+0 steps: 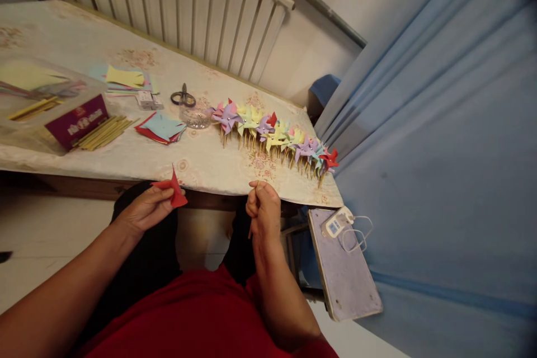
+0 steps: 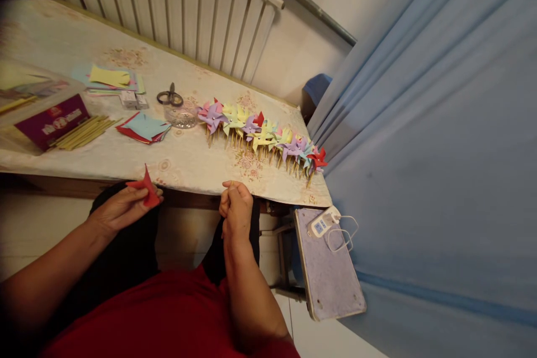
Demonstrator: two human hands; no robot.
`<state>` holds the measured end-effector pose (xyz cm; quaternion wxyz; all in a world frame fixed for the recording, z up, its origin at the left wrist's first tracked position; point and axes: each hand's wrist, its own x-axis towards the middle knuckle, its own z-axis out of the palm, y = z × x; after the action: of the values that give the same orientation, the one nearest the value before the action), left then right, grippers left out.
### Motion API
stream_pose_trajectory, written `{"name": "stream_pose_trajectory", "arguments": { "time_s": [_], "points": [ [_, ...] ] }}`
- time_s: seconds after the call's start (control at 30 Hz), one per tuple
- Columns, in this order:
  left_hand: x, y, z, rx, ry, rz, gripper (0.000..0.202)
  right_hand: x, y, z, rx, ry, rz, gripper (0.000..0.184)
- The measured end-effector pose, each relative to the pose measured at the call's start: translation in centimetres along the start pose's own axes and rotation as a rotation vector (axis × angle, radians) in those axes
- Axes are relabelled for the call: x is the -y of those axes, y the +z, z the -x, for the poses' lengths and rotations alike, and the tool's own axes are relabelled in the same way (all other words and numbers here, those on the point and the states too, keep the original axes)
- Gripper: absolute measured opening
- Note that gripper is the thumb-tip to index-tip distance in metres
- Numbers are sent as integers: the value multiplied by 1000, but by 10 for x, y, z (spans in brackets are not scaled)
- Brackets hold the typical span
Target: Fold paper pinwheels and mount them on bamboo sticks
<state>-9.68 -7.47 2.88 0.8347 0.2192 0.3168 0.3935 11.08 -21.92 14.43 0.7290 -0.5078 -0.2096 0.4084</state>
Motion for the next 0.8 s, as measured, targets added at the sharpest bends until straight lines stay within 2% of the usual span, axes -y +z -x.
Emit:
{"name": "stream_pose_trajectory", "arguments": {
  "time_s": [0.8],
  "points": [
    [0, -1, -1, -8, -2, 5, 21, -3, -3, -1, -9, 0, 22, 20]
  ]
}}
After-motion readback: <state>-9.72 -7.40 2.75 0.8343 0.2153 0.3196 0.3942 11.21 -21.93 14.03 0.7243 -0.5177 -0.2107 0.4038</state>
